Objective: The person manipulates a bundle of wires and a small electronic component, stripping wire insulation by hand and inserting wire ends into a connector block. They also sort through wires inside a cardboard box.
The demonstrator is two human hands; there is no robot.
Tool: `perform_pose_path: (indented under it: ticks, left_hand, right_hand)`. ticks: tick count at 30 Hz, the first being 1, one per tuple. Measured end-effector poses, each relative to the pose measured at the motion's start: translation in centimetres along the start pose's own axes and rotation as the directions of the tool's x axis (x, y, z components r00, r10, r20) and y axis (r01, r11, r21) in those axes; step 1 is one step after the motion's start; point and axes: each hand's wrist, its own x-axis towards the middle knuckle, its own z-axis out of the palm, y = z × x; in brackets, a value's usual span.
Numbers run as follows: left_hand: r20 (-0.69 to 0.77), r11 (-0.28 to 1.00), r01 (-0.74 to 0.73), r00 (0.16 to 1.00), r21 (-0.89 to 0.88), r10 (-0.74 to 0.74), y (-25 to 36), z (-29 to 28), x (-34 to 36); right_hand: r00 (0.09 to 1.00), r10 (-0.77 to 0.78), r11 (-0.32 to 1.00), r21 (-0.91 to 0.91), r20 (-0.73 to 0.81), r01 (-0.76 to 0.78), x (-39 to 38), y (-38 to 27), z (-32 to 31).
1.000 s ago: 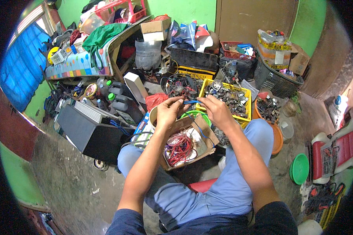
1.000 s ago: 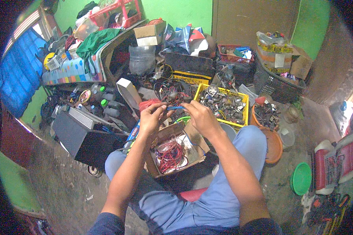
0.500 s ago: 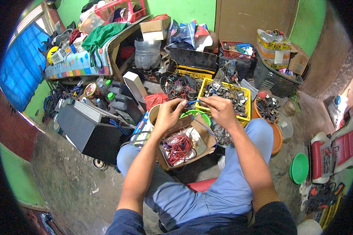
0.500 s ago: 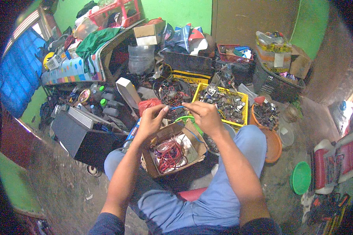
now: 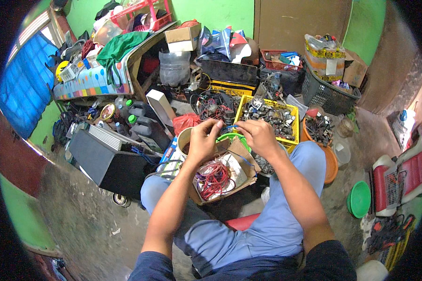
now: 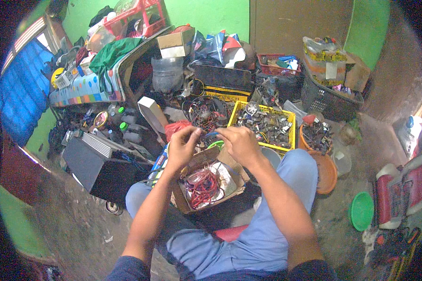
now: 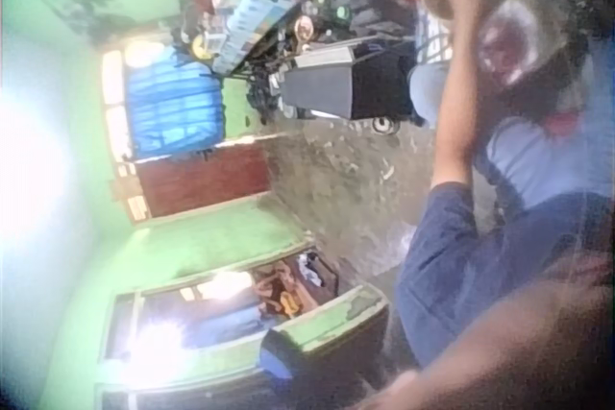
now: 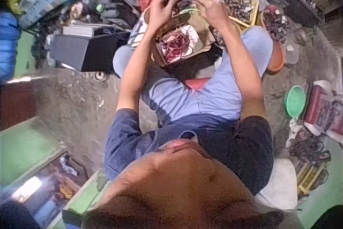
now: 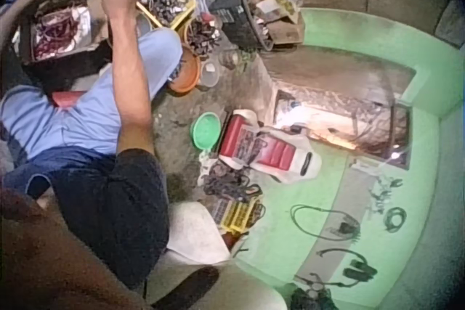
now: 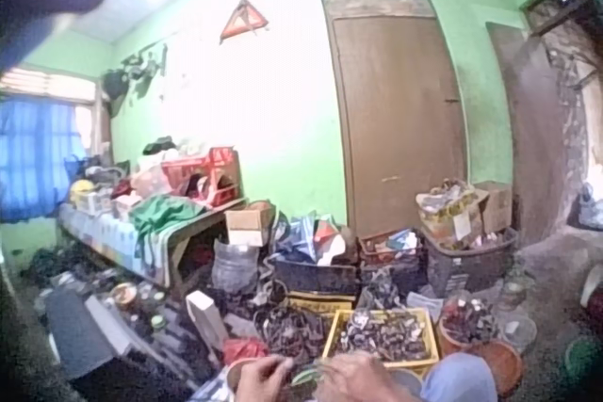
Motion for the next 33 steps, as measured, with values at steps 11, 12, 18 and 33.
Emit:
perform_pose_path:
  ticks: [11, 12, 18, 33]
  left_hand:
    - [0.140, 0.872, 0.132, 0.987, -0.472, -0.074, -1.3, -0.3, 0.8]
    - [0.129, 0.850, 0.122, 0.990, -0.513, -0.064, -0.7, -0.2, 0.8]
    - [0.126, 0.716, 0.182, 0.983, -0.673, -0.132, 0.2, -0.2, 0.5]
    - [0.306, 0.509, 0.307, 0.948, -0.804, -0.089, -1.7, -0.7, 0.7]
  right_hand:
    - [0.905, 0.425, 0.785, 0.486, 0.029, -0.384, 0.2, -1.6, 1.1]
    - [0.911, 0.413, 0.798, 0.481, 0.002, -0.363, 0.0, -1.6, 1.1]
    - [0.874, 0.475, 0.577, 0.713, 0.104, -0.398, -0.5, -0.4, 3.2]
    - [0.887, 0.397, 0.489, 0.764, 0.236, -0.421, -0.3, -1.1, 2.3]
